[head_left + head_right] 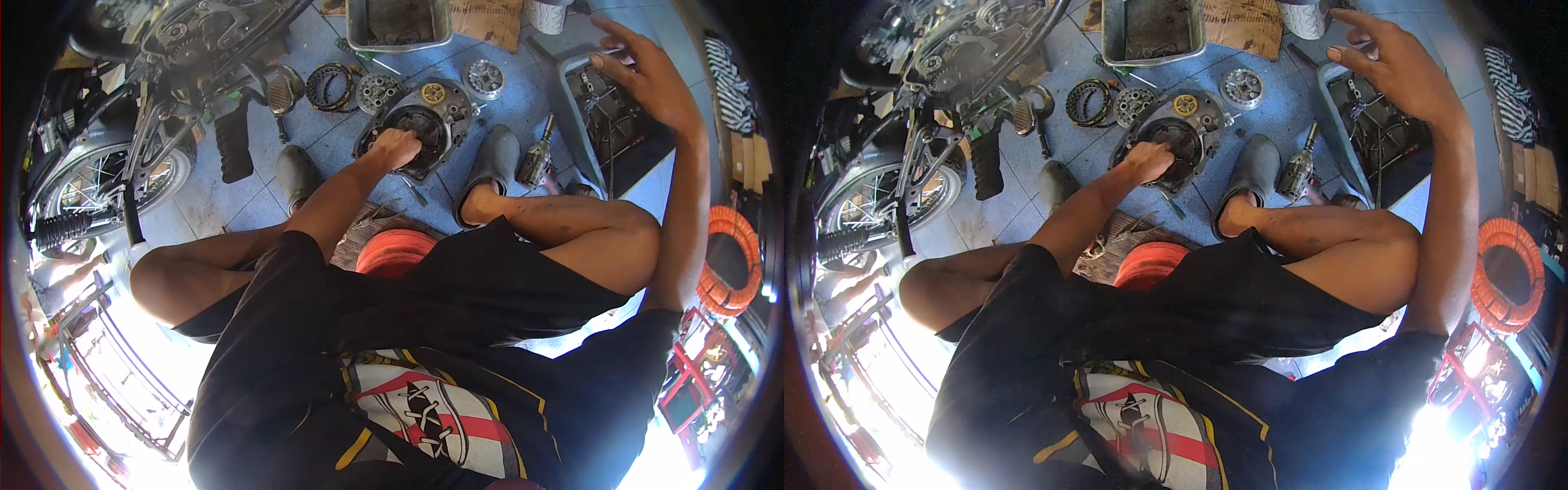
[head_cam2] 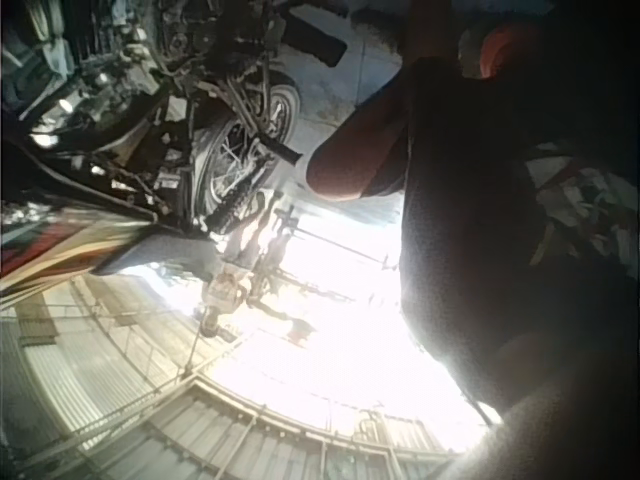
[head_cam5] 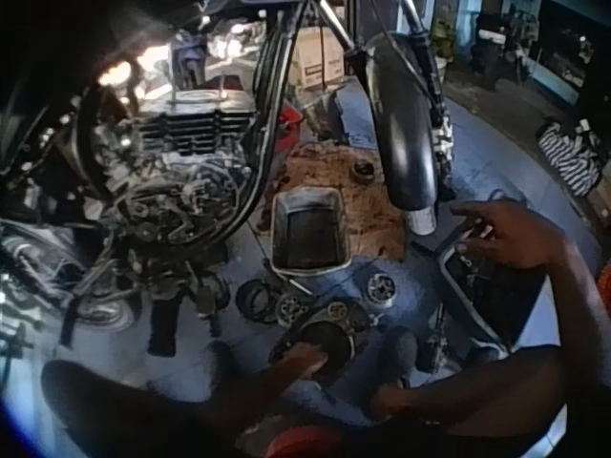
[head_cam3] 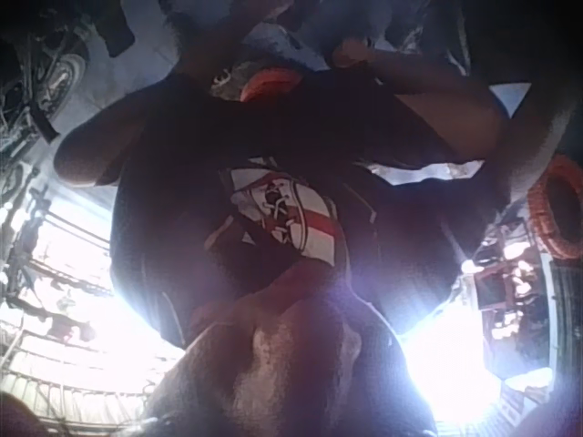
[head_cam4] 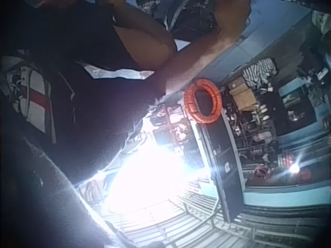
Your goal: Repairing the clutch system of a motorcycle using hand tools.
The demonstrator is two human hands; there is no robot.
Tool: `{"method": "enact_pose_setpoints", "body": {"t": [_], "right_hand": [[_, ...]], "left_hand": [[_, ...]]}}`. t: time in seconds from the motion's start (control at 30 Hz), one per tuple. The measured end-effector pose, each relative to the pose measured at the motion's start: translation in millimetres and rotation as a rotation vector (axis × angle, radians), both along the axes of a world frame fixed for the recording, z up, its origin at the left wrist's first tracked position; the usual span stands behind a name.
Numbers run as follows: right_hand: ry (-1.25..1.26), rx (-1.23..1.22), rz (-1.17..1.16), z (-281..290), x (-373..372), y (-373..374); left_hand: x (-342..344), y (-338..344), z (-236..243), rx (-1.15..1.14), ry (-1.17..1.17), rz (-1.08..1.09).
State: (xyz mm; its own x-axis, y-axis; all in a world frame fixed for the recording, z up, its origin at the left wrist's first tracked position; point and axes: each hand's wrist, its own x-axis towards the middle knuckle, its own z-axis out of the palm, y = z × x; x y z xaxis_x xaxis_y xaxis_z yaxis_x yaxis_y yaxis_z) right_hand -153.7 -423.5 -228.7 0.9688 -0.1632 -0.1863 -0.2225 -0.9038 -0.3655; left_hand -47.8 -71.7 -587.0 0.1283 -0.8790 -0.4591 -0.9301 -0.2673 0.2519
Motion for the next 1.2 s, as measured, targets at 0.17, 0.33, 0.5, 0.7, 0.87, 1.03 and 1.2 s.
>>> {"method": "enact_pose_setpoints", "body": {"t": [0.17, 0.33, 0.5, 0.7, 0.87, 1.03, 1.2], "right_hand": [[0.023, 0.016, -0.022, -3.3, -3.3, -1.9], [0.036, -0.056, -0.057, 14.9, -3.0, 20.2], [0.019, 0.007, -0.034, 8.3, 1.9, 19.0], [0.031, -0.015, -0.02, -3.1, -3.1, -1.4], [0.018, -0.034, -0.009, -0.7, -1.1, 2.8], [0.013, -0.034, -0.022, -4.2, 0.0, 1.3], [-0.003, -0.09, 0.034, 0.4, 5.9, 9.3]], "left_hand": [[3.4, 5.5, -4.7, -0.094, 0.011, -0.07], [18.2, 11.7, 4.4, -0.342, 0.127, 0.238], [6.9, -3.3, 26.8, 0.096, 0.133, 0.316], [-37.7, -12.8, 34.4, 0.274, 0.219, 0.364], [-31.2, -2.1, 18.8, 0.187, 0.291, 0.32], [-2.7, 9.4, 4.9, 0.085, 0.257, 0.669], [12.4, 11.6, 6.3, 0.128, 0.291, 0.508]]}}
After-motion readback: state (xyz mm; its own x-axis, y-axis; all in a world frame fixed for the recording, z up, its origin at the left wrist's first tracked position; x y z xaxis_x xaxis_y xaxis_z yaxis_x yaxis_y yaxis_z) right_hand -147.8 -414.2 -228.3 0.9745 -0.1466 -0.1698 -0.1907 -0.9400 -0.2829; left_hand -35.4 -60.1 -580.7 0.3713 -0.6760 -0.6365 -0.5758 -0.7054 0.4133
